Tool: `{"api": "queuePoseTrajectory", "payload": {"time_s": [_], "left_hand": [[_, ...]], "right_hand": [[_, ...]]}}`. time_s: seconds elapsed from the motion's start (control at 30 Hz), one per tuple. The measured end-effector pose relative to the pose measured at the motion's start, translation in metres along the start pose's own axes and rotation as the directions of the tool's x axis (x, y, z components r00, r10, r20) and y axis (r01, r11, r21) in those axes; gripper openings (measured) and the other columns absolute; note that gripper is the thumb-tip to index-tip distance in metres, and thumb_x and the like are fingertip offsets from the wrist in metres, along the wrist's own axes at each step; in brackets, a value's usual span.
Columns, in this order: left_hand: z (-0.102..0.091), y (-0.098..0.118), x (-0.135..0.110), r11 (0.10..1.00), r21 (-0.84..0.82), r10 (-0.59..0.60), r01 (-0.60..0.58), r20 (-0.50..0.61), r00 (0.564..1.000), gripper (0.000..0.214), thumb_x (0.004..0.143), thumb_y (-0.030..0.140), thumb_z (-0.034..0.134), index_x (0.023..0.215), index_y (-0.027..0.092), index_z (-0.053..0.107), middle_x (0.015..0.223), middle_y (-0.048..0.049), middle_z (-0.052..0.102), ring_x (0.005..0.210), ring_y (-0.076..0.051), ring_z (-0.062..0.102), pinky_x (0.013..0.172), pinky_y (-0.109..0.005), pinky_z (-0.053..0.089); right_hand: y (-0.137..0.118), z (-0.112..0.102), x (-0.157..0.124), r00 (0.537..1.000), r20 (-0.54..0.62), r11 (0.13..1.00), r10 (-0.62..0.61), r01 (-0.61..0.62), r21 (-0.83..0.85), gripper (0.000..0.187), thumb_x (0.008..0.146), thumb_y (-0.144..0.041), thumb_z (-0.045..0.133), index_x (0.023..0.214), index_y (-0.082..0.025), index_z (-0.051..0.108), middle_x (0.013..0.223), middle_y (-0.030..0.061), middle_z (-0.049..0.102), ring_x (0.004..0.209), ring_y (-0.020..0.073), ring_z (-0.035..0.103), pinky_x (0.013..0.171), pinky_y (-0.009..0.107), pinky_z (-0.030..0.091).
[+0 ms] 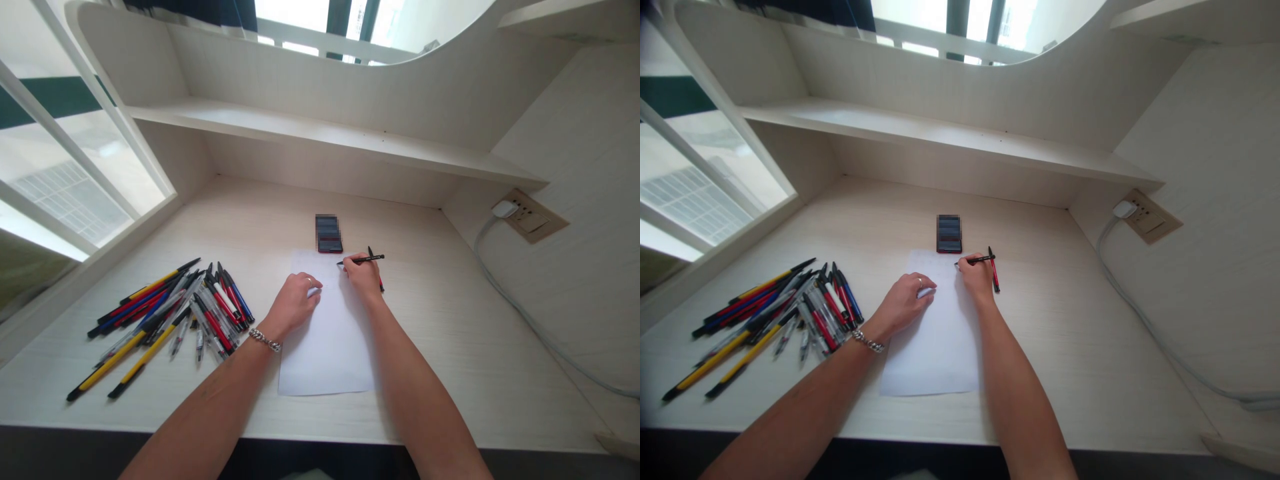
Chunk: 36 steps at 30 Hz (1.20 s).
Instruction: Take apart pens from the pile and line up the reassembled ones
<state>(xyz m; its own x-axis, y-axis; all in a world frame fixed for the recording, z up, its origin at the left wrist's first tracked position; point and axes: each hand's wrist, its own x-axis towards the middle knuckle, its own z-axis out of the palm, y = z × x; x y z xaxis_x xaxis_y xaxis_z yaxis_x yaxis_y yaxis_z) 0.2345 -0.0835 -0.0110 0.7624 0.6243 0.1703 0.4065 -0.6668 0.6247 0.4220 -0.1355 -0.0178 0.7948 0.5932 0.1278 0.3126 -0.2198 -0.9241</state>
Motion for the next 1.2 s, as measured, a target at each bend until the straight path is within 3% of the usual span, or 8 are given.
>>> {"api": "queuePoseTrajectory", "payload": {"time_s": [0.27,0.4,0.53,0.6,0.73,0.8,0.93,1.2], "left_hand": [[-0.002,0.002,0.000,1.000,0.005,-0.004,0.004,0.002,1.000,0.025,0.079,0.019,0.057,0.099,0.020,0.072,0.105,-0.0080,0.067,0.101,-0.026,0.056,0.095,-0.040,0.043],[-0.001,0.003,0.000,1.000,0.002,-0.004,0.004,-0.004,1.000,0.024,0.079,0.019,0.057,0.098,0.021,0.072,0.105,-0.0082,0.067,0.101,-0.026,0.057,0.095,-0.040,0.043],[-0.001,0.002,0.000,1.000,-0.007,-0.006,0.006,-0.008,1.000,0.025,0.079,0.019,0.057,0.098,0.020,0.072,0.104,-0.0082,0.067,0.100,-0.025,0.057,0.094,-0.040,0.043],[0.000,0.002,0.000,1.000,-0.010,-0.006,0.006,-0.009,1.000,0.025,0.079,0.019,0.057,0.098,0.021,0.072,0.104,-0.0080,0.068,0.099,-0.025,0.058,0.094,-0.039,0.044],[-0.001,0.002,0.000,1.000,0.004,0.007,-0.006,-0.013,1.000,0.024,0.079,0.019,0.057,0.098,0.020,0.072,0.104,-0.0086,0.068,0.099,-0.025,0.058,0.093,-0.039,0.043],[-0.001,0.002,0.000,1.000,0.010,0.016,-0.016,-0.014,1.000,0.024,0.079,0.019,0.058,0.098,0.020,0.072,0.104,-0.0089,0.068,0.099,-0.025,0.058,0.094,-0.040,0.043],[-0.001,0.003,0.000,1.000,0.017,0.022,-0.022,-0.016,1.000,0.024,0.080,0.020,0.058,0.099,0.020,0.072,0.104,-0.0087,0.068,0.100,-0.025,0.058,0.094,-0.040,0.043],[-0.002,0.006,-0.002,0.999,0.020,0.026,-0.025,-0.027,0.999,0.024,0.082,0.022,0.055,0.099,0.019,0.071,0.103,-0.0086,0.068,0.100,-0.026,0.057,0.093,-0.040,0.043]], "right_hand": [[-0.002,-0.002,0.000,0.995,0.032,0.975,0.099,-0.103,0.195,0.014,0.069,-0.031,0.067,0.063,-0.020,0.061,0.051,-0.0023,0.060,0.043,0.0098,0.047,0.039,0.021,0.032],[-0.014,-0.013,-0.001,0.968,0.141,0.848,0.208,-0.251,0.468,0.040,0.078,-0.054,0.059,0.062,-0.017,0.060,0.044,-0.0019,0.051,0.035,0.0074,0.037,0.032,0.021,0.025],[-0.037,-0.024,-0.014,0.956,0.184,0.763,0.230,-0.294,0.575,0.028,0.076,-0.040,0.069,0.066,-0.015,0.063,0.069,0.0043,0.066,0.055,0.0089,0.056,0.048,0.020,0.045],[-0.047,-0.025,-0.024,0.946,0.283,0.692,0.157,-0.310,0.652,0.017,0.072,-0.029,0.074,0.079,-0.015,0.066,0.078,0.0044,0.068,0.060,0.0092,0.059,0.054,0.020,0.048],[-0.053,-0.025,-0.038,0.932,0.360,0.547,0.046,-0.325,0.771,0.031,0.071,-0.030,0.076,0.098,-0.022,0.063,0.068,-0.0034,0.061,0.048,0.0050,0.047,0.046,0.018,0.039],[-0.050,-0.024,-0.040,0.909,0.409,0.485,0.075,-0.392,0.782,0.034,0.075,-0.050,0.070,0.093,-0.022,0.062,0.058,-0.0058,0.052,0.043,0.0054,0.039,0.042,0.019,0.035],[-0.041,-0.025,-0.038,0.843,0.514,0.414,0.159,-0.529,0.740,0.070,0.072,-0.085,0.034,0.066,-0.020,0.057,0.046,-0.0056,0.035,0.040,0.0086,0.031,0.041,0.024,0.033],[-0.034,-0.027,-0.032,0.852,0.498,0.362,0.158,-0.520,0.774,0.058,0.080,-0.070,0.037,0.050,-0.021,0.043,0.042,-0.0064,0.024,0.039,0.0084,0.020,0.040,0.023,0.025]]}}
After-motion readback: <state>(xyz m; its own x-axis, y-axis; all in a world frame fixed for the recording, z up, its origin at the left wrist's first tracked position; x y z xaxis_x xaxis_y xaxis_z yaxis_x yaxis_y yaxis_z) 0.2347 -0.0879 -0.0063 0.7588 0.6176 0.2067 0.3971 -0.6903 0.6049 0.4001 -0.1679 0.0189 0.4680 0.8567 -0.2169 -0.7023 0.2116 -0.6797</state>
